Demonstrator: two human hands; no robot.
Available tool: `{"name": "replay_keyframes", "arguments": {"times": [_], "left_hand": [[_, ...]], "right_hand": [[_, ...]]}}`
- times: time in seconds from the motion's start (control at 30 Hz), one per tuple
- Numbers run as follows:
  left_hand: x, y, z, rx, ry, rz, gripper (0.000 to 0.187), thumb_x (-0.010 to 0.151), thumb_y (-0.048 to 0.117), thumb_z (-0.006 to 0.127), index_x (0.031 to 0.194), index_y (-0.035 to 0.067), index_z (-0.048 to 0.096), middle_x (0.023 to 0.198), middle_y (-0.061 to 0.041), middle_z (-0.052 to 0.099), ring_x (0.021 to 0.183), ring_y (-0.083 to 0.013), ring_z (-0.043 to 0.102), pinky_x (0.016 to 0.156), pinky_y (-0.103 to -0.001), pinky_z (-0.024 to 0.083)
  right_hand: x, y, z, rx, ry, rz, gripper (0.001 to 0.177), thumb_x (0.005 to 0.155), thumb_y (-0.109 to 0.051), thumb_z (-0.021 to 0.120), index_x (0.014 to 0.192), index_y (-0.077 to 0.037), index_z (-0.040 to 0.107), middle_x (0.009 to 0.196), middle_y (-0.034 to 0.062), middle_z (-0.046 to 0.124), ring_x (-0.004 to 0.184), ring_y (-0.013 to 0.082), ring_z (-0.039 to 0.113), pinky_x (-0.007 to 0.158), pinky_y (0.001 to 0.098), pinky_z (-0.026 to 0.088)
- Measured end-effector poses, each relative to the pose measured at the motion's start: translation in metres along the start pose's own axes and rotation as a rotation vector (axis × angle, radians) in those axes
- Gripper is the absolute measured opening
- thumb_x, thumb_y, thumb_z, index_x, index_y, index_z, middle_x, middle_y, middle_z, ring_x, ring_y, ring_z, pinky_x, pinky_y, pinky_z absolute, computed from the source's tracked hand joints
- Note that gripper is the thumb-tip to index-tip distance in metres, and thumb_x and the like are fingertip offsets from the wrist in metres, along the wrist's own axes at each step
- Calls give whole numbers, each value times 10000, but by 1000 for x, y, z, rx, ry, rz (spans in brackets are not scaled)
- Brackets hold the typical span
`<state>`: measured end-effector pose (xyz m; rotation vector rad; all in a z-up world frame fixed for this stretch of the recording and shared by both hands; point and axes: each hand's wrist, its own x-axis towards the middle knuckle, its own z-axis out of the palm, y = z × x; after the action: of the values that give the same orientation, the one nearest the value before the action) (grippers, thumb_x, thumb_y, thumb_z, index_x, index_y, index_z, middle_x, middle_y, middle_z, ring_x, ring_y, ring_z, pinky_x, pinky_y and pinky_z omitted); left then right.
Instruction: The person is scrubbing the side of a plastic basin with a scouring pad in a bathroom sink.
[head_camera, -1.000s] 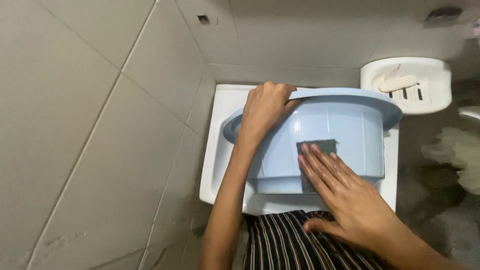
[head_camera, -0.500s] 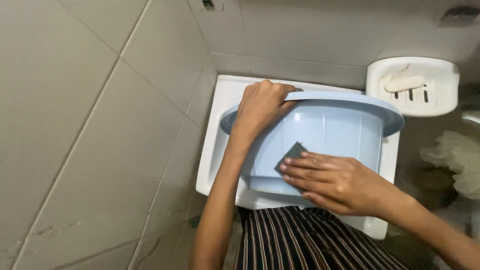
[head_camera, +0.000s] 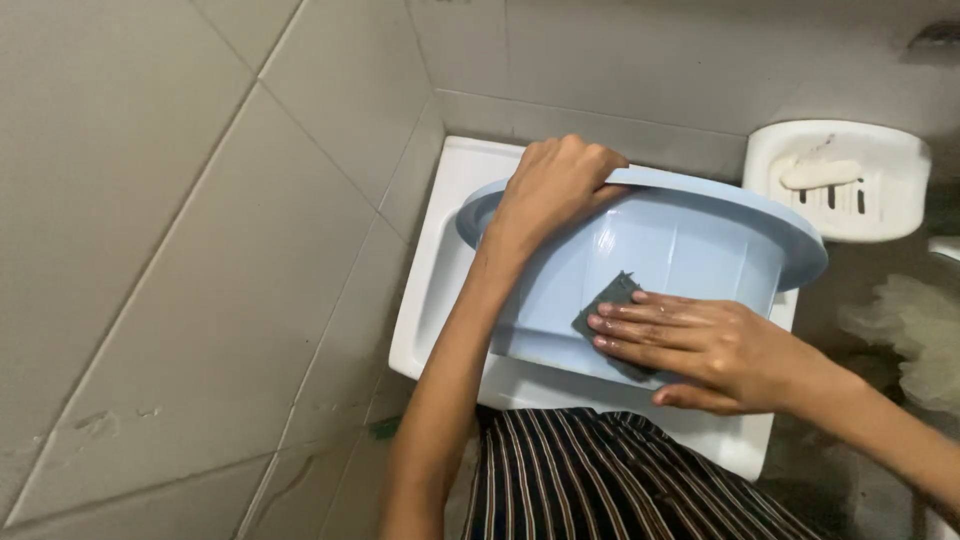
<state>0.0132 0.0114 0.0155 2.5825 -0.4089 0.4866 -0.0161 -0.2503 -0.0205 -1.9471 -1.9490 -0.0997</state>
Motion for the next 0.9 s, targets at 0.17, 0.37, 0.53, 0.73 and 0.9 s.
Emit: {"name": "replay_keyframes", "arguments": {"times": [0.17,0.37,0.53,0.73,0.9], "left_hand": [[7,3,15,-11,40,23,254,833,339,784,917,100,803,720,-166,722,739,-378,713,662,-490,542],[10,-2,14,13,77,4,281,820,363,787,884,90,799,706,-167,719,730,-374,717,649,-483,543],[11,3,21,16,97,33,283,775,349,787,889,92,810,678,-177,713,706,-385,712,621,-495,530],[19,-8,17,65,64,-55,344,855,422,789,827,79,788,705,-185,702,718,-400,700,644,-488,543],[11,-6,24,28,213,69,334,751,402,797,810,73,791,650,-176,701,670,-406,701,603,-521,523]], "right_hand": [[13,35,-13,-133,59,91,682,1018,-578,260,1496,-154,498,1528,38,538,1421,255,502,1221,465,376],[15,10,-13,-75,67,82,767,994,-661,227,1507,-150,476,1543,68,517,1430,272,482,1216,477,362],[9,36,-17,-45,-4,-11,727,979,-659,310,1499,-182,484,1535,19,535,1426,222,501,1225,471,354],[24,30,-21,-171,102,164,595,998,-541,398,1494,-230,506,1526,49,549,1441,254,484,1265,538,303],[15,44,-19,-306,128,76,440,916,-522,588,1299,-321,668,1242,27,652,1142,244,570,1053,474,409]]}}
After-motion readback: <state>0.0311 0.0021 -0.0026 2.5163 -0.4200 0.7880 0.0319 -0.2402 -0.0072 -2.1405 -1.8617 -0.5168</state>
